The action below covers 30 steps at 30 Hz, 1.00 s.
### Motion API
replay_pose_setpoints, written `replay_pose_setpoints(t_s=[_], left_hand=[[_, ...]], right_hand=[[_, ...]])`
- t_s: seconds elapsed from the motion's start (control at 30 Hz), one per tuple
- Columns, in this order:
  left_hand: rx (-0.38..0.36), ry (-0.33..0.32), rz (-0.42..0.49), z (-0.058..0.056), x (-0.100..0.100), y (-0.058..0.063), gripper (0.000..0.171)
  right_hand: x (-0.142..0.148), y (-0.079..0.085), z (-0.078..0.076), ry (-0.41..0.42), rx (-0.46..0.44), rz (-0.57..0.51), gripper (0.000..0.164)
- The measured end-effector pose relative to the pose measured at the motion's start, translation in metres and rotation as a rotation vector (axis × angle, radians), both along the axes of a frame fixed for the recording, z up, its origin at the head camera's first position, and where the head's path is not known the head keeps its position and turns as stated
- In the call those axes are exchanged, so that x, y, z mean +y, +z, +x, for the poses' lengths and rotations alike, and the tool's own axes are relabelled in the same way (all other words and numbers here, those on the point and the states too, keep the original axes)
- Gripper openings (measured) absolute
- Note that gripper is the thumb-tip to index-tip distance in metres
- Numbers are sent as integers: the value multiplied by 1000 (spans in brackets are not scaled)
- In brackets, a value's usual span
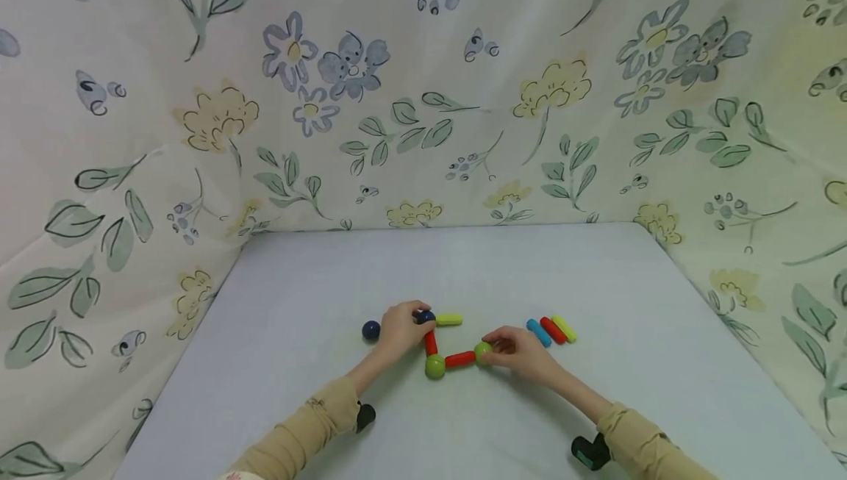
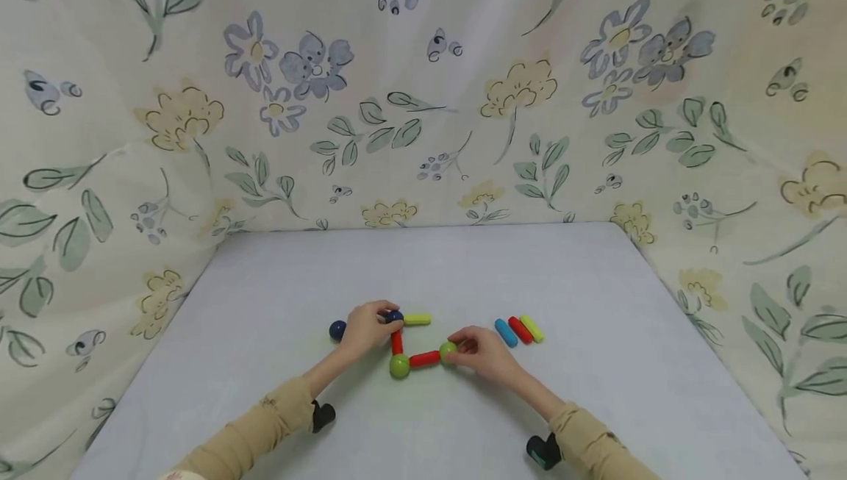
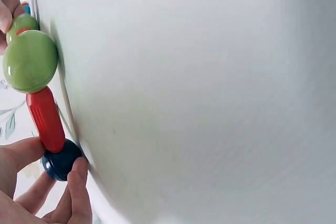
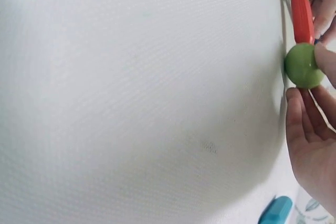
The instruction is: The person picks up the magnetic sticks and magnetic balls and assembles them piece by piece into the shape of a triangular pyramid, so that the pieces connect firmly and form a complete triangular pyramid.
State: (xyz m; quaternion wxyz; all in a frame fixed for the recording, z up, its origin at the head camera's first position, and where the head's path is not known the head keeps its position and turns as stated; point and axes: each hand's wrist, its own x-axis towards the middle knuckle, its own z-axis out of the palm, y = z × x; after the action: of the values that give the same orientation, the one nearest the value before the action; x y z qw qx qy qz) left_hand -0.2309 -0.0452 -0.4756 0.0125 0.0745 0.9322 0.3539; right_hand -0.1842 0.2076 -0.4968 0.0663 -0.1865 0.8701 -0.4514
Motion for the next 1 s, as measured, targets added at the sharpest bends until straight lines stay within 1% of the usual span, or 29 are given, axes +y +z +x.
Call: replay_pose_setpoints(t_s=[0.13, 0.27, 0.4, 0.5, 0.67, 0.87, 1.0], left_hand=[[13, -3, 9, 4, -2, -2, 27], [3, -16, 50, 8, -4, -1, 27], [14, -39, 88, 11, -6, -2, 27], [36, -52, 110, 12, -8, -3, 27], [57, -75, 147, 14, -10, -5, 25], [73, -100, 165, 15, -9, -6, 25], [69, -91, 155, 16, -8, -7, 26]], right_hand=[[-1, 1, -2, -45, 32, 2, 32], [-2, 2, -5, -64, 55, 14, 32], [-4, 3, -8, -71, 51, 3, 32], [-6, 2, -9, -91, 43, 2, 31], [-7, -1, -13, -123, 63, 36, 30], [-8, -6, -19, -119, 96, 56, 32], [-11, -7, -23, -101, 92, 46, 33]])
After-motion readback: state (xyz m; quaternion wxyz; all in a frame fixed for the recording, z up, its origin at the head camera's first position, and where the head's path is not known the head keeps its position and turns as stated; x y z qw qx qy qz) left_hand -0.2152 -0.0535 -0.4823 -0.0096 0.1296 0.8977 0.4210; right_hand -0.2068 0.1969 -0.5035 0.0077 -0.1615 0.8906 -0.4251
